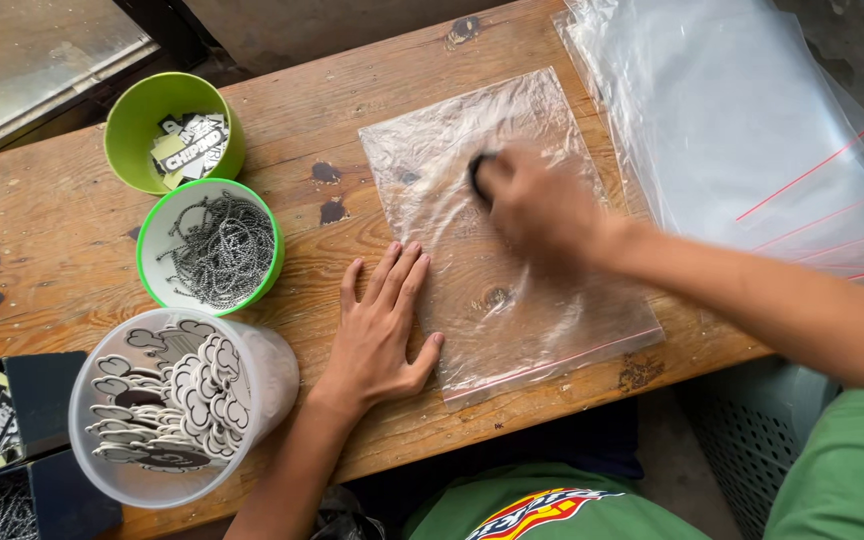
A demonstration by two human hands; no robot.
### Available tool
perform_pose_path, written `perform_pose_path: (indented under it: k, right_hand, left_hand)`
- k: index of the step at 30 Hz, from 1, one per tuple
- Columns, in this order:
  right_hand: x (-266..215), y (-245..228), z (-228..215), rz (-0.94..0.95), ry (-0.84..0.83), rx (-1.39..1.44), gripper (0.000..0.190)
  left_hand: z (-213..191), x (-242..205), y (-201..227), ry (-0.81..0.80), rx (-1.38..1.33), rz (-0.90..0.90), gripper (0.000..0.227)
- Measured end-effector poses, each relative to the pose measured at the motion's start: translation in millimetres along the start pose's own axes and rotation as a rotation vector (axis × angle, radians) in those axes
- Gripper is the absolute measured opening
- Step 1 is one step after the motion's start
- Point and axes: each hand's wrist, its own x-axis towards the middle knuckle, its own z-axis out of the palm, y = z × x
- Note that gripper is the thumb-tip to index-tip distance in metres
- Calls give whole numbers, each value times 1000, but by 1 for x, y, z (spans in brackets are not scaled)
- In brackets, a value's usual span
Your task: The person attaches a Mickey Mouse keychain to a blue bag's zipper pull using a small metal clasp. They then wipe a clear plastic bag with a black cloth and place it on the table.
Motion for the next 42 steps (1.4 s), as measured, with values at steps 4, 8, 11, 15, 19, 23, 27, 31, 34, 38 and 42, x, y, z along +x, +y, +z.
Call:
perform_pose_path:
  k: [4, 8, 11, 15, 19, 23, 27, 31, 34, 38, 42]
  right_hand:
    - [-58, -74, 12, -416, 56, 9, 23]
    - [-59, -37, -7, -295, 113, -56, 18]
    - [-57, 39, 4, -28, 162, -307, 17]
    - [-62, 45, 12, 129, 184, -454, 23]
    - [-84, -66, -11, -89, 125, -127, 26]
    - [-99, -72, -10, -292, 77, -55, 19]
    - [-97, 14, -8, 65, 146, -442, 9]
    - [-95, -10, -14, 159, 163, -532, 15]
    - [-111, -68, -13, 11, 122, -434, 15]
    - [-132, -74, -12, -95, 74, -188, 16]
    - [-139, -11, -12, 184, 121, -549, 17]
  left_hand:
    - [0, 0, 1, -4, 18, 13, 84]
    - [-2, 0, 2, -7, 15, 4, 82]
    - [-2, 0, 1, 2, 17, -2, 81]
    - [-1, -1, 1, 11, 18, -11, 80]
    - [-1, -1, 1, 9, 20, -5, 80]
    - [-1, -1, 0, 22, 6, -2, 79]
    - [-1, -2, 0, 23, 15, -3, 78]
    - [-4, 0, 0, 32, 10, -1, 77]
    - [-2, -2, -1, 35, 27, 2, 78]
    - [-2, -1, 0, 33, 8, -5, 76]
    - [-3, 0, 0, 30, 13, -5, 76]
